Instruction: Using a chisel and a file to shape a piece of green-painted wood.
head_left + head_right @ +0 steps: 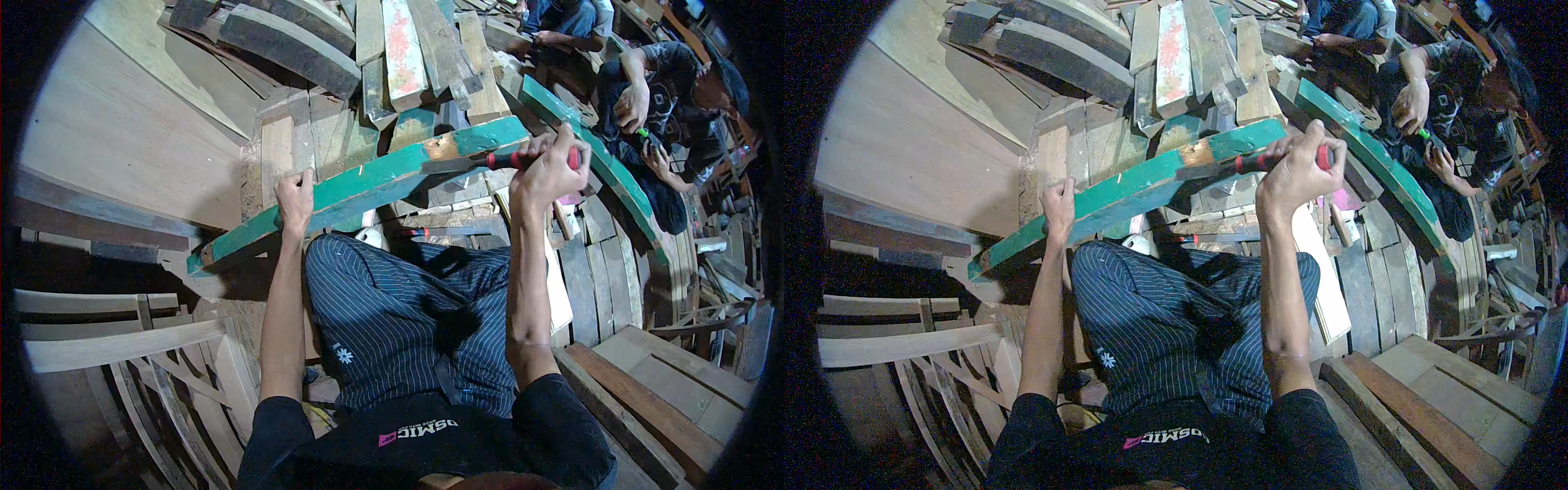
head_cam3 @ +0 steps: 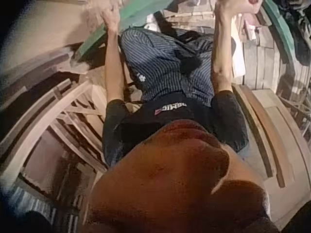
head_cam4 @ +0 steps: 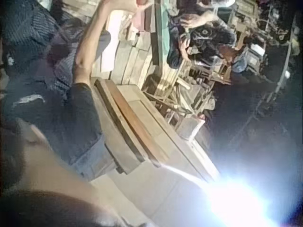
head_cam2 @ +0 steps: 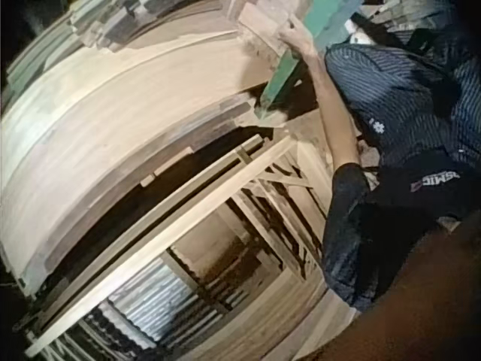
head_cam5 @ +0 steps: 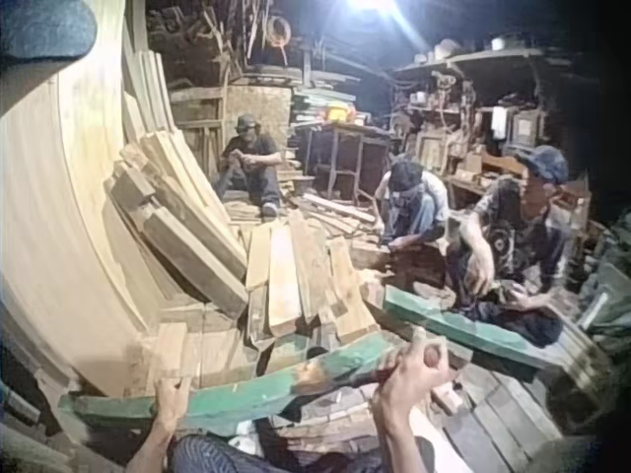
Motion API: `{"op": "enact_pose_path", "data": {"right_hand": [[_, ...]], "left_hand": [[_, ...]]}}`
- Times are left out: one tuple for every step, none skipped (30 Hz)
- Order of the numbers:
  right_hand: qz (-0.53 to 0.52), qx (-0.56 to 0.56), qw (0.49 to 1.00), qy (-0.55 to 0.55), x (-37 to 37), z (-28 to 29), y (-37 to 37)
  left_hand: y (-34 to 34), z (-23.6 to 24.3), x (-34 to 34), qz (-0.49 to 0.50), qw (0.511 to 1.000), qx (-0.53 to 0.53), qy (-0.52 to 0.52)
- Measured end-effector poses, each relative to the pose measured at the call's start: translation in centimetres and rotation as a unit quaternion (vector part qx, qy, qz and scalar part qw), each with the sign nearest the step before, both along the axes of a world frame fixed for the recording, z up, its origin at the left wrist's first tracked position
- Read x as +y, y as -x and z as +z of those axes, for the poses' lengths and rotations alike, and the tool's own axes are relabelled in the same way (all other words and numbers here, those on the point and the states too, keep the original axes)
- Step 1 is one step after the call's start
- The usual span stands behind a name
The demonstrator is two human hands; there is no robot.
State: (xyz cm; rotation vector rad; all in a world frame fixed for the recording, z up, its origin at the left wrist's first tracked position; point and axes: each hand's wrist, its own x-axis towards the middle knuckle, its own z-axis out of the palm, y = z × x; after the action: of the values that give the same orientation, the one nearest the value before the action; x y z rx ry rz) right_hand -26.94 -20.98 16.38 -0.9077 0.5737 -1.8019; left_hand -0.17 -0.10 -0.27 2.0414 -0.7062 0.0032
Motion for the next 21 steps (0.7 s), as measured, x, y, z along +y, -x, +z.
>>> {"op": "enact_pose_path", "data": {"right_hand": [[-0.008, 0.007, 1.0, 0.018, 0.3, 0.2, 0.3], [-0.004, -0.004, 1.0, 0.013, 0.6, 0.6, 0.8], [-0.015, -0.01, 1.0, 0.021, 0.9, 1.5, 1.3], [-0.008, -0.033, 0.999, 0.029, 1.1, 2.6, 1.7], [-0.001, -0.056, 0.998, 0.037, 1.3, 3.3, 1.9], [-0.01, -0.046, 0.998, 0.044, 1.2, 3.5, 1.8], [-0.077, 0.041, 0.996, 0.023, 1.4, 3.2, 0.8], [-0.048, 0.033, 0.998, 0.028, 1.2, 2.3, 0.0], [-0.02, 0.028, 0.999, 0.032, 0.8, 1.3, -0.4], [0.002, 0.016, 0.999, 0.043, -0.1, 0.9, -0.3], [-0.002, 0.017, 0.999, 0.044, -0.7, 0.7, 0.0], [0.006, 0.01, 1.0, 0.028, -0.6, 0.9, -0.1], [0.013, 0.002, 1.0, 0.012, -0.4, 1.1, -0.2], [0.016, -0.017, 1.0, 0.014, -0.3, 1.8, 0.1], [0.006, -0.02, 1.0, 0.02, 0.1, 2.9, 0.5], [0.005, -0.034, 0.999, 0.02, 0.2, 4.1, 1.0], [0.005, -0.049, 0.999, 0.021, 0.3, 5.0, 1.4], [-0.001, -0.046, 0.999, 0.019, 0.3, 5.6, 1.4], [-0.002, -0.048, 0.999, 0.019, 0.2, 5.3, 1.0], [-0.011, -0.016, 0.999, 0.043, 0.1, 4.7, 0.0], [-0.018, 0.018, 0.998, 0.065, 0.0, 3.4, -1.2]], "left_hand": [[0.1, -0.1, 0.0, 0.005, 1.0, 0.006, -0.001], [0.0, -0.1, 0.3, -0.006, 1.0, -0.013, -0.004], [0.0, -0.3, 0.3, -0.006, 1.0, -0.014, -0.004], [-0.1, -0.5, 0.3, 0.0, 1.0, 0.003, 0.002], [-0.2, -0.7, 0.3, 0.007, 1.0, 0.021, 0.008], [0.0, -0.1, 0.3, 0.006, 1.0, 0.017, 0.007], [-0.2, -0.3, 0.2, 0.006, 1.0, 0.015, 0.009], [-0.5, -0.8, 0.2, 0.008, 1.0, 0.02, 0.019], [-0.5, -1.1, 0.3, 0.008, 0.999, 0.028, 0.029], [0.3, -0.1, 0.2, 0.008, 1.0, 0.01, 0.028], [0.1, -0.3, -0.1, 0.004, 0.999, 0.01, 0.03], [-0.3, -0.6, 0.2, 0.018, 1.0, 0.012, 0.015], [-0.6, -0.9, 0.5, 0.031, 0.999, 0.014, -0.001], [-0.8, -1.2, 0.7, 0.021, 1.0, 0.001, 0.019], [-0.8, -0.9, 0.6, 0.02, 1.0, 0.001, 0.016], [-0.5, -0.7, 0.2, 0.021, 1.0, 0.003, 0.013], [-0.3, -0.5, 0.0, 0.023, 1.0, 0.004, 0.01], [-0.2, -0.4, -0.1, 0.032, 0.999, 0.007, -0.009], [-0.4, -0.5, -0.1, 0.031, 0.999, 0.006, -0.009], [-0.7, -0.6, -0.1, 0.027, 1.0, 0.013, -0.001], [-0.7, -0.8, 0.3, 0.024, 0.999, 0.021, 0.004]]}}
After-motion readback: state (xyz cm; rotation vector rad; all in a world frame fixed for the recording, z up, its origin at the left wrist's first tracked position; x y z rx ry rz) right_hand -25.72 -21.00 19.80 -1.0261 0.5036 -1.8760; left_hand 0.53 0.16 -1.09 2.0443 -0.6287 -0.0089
